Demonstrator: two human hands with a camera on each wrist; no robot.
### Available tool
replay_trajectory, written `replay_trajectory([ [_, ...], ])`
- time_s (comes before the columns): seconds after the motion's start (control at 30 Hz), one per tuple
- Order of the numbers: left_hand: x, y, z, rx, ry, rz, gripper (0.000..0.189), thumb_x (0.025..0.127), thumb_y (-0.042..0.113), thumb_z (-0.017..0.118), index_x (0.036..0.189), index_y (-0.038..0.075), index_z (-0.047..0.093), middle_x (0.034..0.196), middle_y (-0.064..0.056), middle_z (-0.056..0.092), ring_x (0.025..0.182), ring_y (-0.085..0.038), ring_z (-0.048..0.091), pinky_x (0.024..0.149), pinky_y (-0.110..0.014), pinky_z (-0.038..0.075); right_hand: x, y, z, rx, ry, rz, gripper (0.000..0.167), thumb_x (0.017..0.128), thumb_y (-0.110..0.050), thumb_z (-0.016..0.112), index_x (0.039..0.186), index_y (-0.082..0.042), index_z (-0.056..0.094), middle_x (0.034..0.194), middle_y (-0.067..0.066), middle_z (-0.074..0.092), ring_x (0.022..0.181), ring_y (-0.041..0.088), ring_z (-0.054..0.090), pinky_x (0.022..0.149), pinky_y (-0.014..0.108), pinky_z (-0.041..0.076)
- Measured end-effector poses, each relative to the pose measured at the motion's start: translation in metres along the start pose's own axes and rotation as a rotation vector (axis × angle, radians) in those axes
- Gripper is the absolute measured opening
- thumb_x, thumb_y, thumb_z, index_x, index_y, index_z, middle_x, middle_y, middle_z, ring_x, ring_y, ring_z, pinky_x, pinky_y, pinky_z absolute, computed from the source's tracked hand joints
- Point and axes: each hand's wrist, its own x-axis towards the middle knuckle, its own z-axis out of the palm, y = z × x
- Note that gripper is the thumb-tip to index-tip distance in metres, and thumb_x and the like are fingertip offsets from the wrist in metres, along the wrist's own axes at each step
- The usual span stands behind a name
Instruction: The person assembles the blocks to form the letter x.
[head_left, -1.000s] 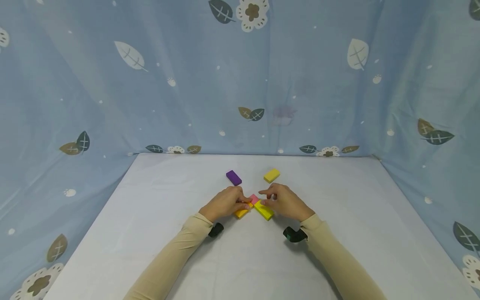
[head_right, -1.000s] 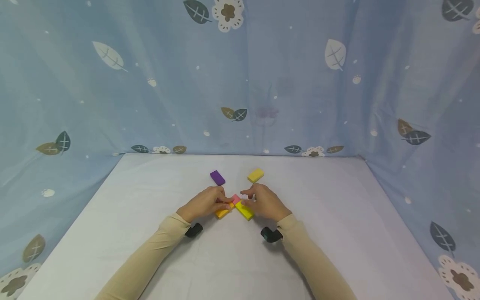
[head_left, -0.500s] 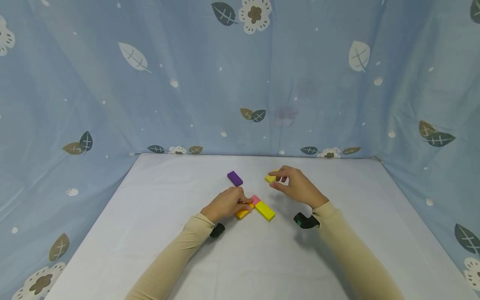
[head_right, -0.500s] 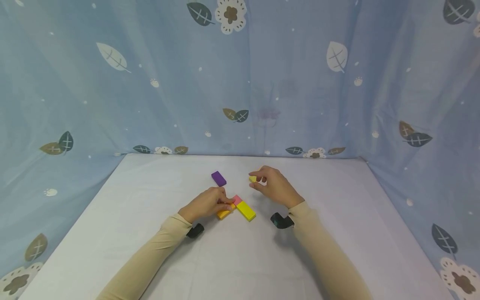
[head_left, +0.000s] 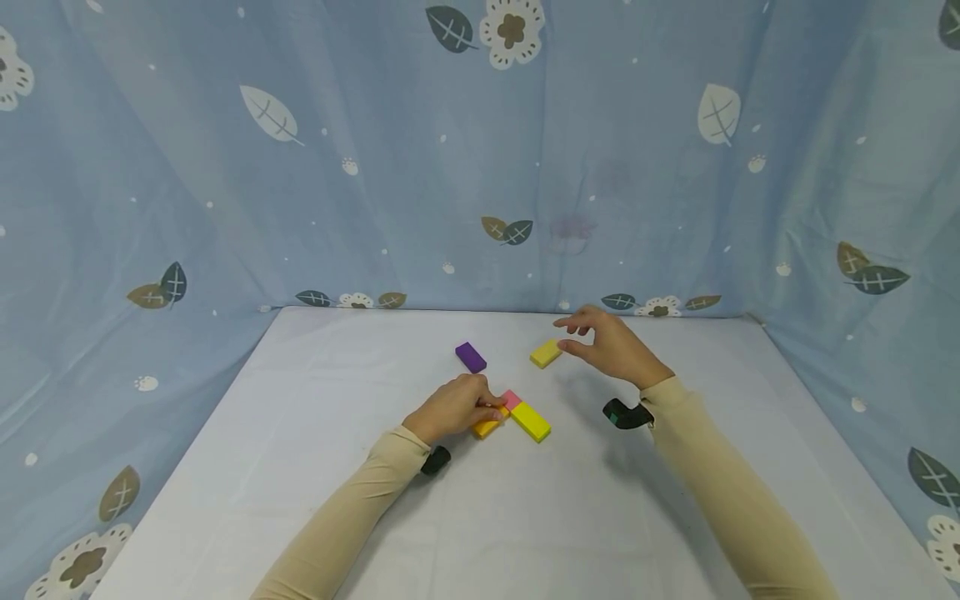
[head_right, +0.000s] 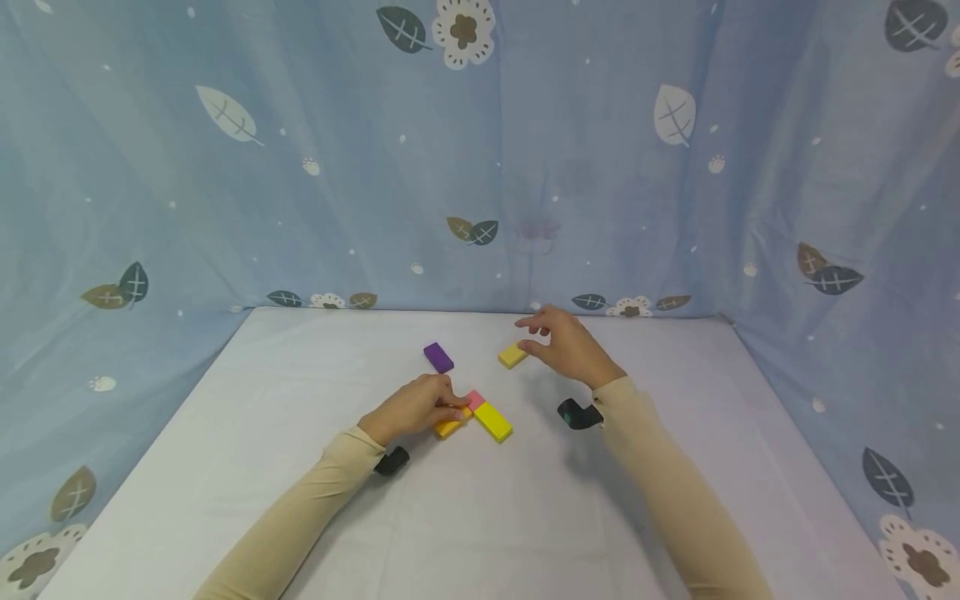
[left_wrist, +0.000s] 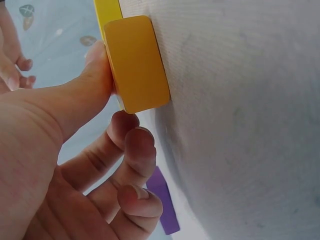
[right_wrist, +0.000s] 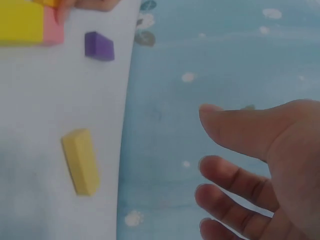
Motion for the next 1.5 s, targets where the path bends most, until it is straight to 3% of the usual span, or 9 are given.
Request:
replay_trajectory([
  [0.6, -0.001, 0.004, -0.002, -0.001, -0.004, -0.014, 0.026, 0.095, 0.021, 0.075, 0.119, 0.011, 0.078, 0.088, -0.001, 0.064, 0.073, -0.012, 0.047, 0.061, -0.021, 0.036, 0.019, 0.040, 0.005, 0.041, -0.065, 0.067, 0.043, 0.096, -0.017, 0.075, 0.138, -0.012, 0.066, 0.133, 0.013, 0.062, 0.117, 0.031, 0.055, 0.095, 0.048, 0.051],
  [0.93, -0.002, 0.002, 0.000, 0.013, -0.003, -0.027, 0.027, 0.094, 0.023, 0.076, 0.118, 0.011, 0.079, 0.089, 0.000, 0.065, 0.072, -0.011, 0.046, 0.061, -0.020, 0.036, 0.029, 0.058, 0.017, 0.026, -0.115, 0.084, 0.045, 0.094, -0.013, 0.077, 0.137, -0.008, 0.066, 0.132, 0.020, 0.063, 0.119, 0.040, 0.055, 0.096, 0.050, 0.050],
  [1.13, -0.001, 0.001, 0.001, 0.020, 0.005, -0.023, 0.027, 0.094, 0.024, 0.076, 0.118, 0.012, 0.079, 0.091, 0.000, 0.065, 0.073, -0.011, 0.047, 0.061, -0.020, 0.037, 0.033, 0.065, 0.024, 0.038, -0.139, 0.115, 0.045, 0.093, -0.011, 0.077, 0.137, -0.007, 0.067, 0.133, 0.020, 0.063, 0.121, 0.040, 0.056, 0.100, 0.052, 0.050],
  [1.5, -0.001, 0.003, 0.000, 0.026, 0.007, -0.044, 0.029, 0.093, 0.027, 0.077, 0.118, 0.013, 0.079, 0.091, 0.001, 0.065, 0.072, -0.010, 0.047, 0.059, -0.020, 0.036, 0.039, 0.074, 0.038, 0.055, -0.158, 0.089, 0.043, 0.094, -0.010, 0.076, 0.136, -0.006, 0.068, 0.130, 0.018, 0.066, 0.118, 0.036, 0.057, 0.104, 0.055, 0.049],
])
